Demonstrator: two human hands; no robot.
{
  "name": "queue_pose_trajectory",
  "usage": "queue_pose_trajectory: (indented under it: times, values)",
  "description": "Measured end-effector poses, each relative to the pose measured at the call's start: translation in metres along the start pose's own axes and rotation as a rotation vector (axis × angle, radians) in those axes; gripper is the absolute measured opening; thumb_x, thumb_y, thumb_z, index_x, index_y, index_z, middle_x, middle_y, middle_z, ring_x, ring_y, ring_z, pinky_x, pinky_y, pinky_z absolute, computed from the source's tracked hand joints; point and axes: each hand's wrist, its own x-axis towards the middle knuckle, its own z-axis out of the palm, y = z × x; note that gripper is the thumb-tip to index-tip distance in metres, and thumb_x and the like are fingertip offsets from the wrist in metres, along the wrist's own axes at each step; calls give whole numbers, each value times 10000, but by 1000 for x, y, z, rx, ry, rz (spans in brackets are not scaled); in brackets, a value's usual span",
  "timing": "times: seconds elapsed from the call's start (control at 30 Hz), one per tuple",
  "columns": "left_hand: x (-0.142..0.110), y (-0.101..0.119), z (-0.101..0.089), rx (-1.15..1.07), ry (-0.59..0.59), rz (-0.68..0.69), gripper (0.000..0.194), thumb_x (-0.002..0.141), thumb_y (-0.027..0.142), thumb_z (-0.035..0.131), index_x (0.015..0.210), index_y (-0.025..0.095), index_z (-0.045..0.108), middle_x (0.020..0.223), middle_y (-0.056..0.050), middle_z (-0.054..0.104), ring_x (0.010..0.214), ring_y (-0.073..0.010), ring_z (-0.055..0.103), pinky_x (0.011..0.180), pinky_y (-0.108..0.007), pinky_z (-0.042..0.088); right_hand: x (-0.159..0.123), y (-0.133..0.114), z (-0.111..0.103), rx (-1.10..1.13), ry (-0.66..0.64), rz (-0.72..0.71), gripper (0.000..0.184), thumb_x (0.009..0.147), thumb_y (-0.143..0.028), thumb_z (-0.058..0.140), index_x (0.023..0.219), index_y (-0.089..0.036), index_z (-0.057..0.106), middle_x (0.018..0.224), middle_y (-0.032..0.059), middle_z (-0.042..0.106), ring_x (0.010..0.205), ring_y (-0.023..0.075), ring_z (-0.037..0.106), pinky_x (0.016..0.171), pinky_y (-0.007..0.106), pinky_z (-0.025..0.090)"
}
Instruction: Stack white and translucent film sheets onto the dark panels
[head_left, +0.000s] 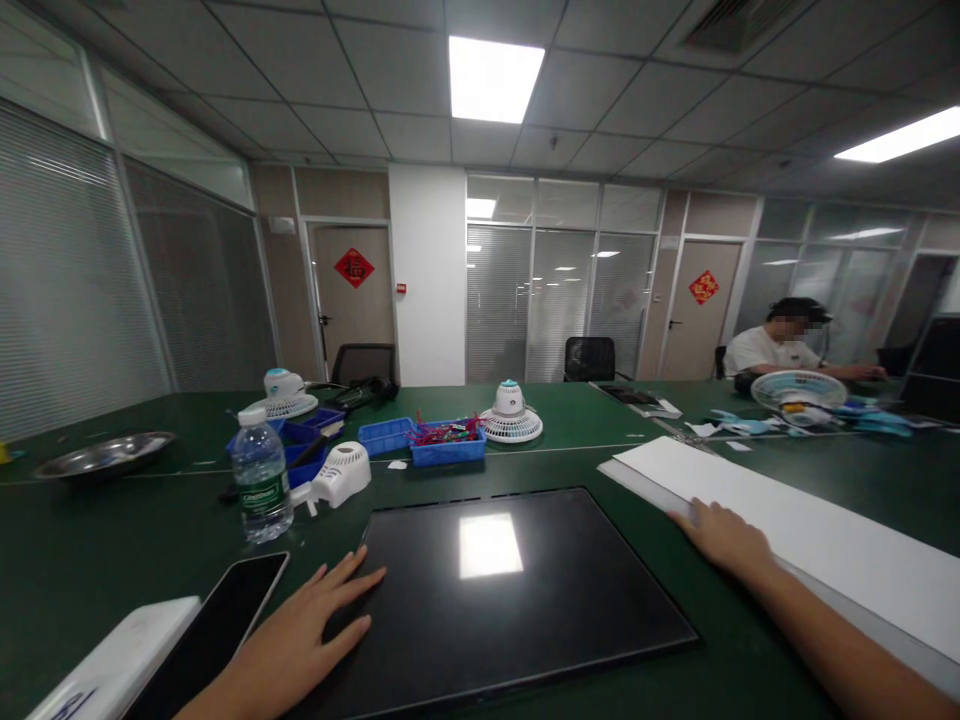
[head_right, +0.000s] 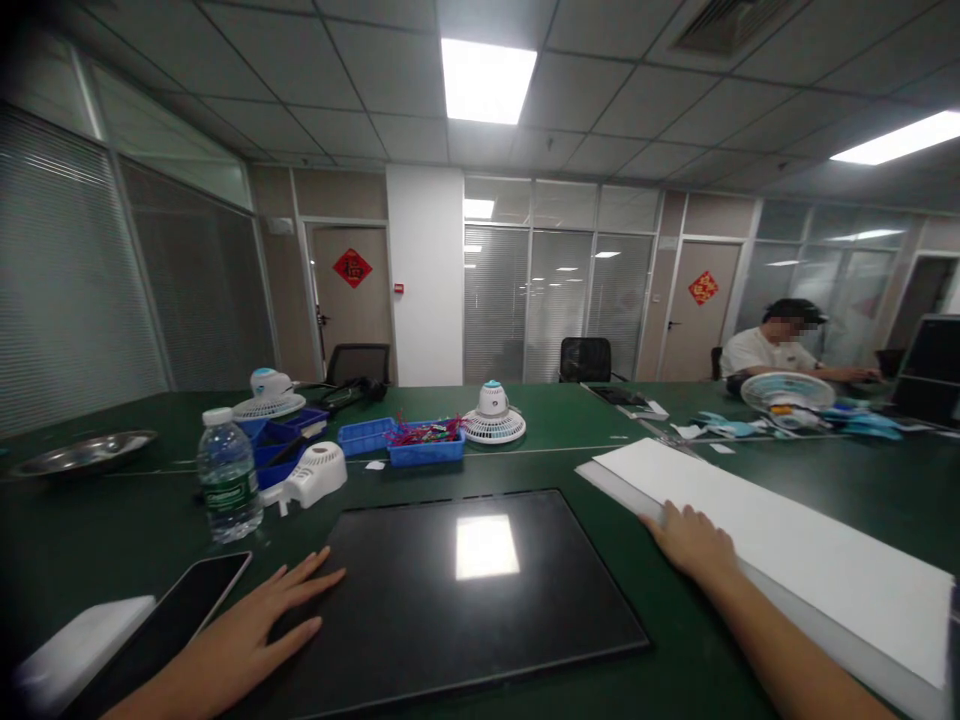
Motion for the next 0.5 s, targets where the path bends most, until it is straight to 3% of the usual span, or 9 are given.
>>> queue_pose_trajectory:
  times: [0.13, 0.3, 0.5]
  values:
    - [-3, -5, 8, -17, -7, -80, 571, 959, 616, 409, 1488, 401, 410, 1647, -7, 191, 1483, -362, 201, 1184, -595, 251, -1, -7, -4, -60, -4, -90, 475, 993, -471, 392, 1276, -144, 587, 1181, 168, 645, 1090, 288, 618, 906, 479, 478]
    - [-4, -5, 11, -27, 37, -63, 541, 967, 589, 418, 1473, 400, 441, 1636, -9, 237, 1469, -362, 260, 1172, -582, 287, -8, -23, -18, -123, -7, -166, 369, 954, -481, 558, 1094, -148, 631, 1025, 57, 656, 933, 175, 625, 874, 396, 509]
    - [-3, -3, 7, -32, 65, -52, 550, 973, 599, 393, 1477, 383, 441, 1627, -27, 266, 1451, -381, 277, 1148, -606, 320, -30, -39, -39, -139, 100, -222, 248, 975, -256, 405, 963, -146, 626, 895, 126, 679, 831, 255, 660, 680, 355, 442]
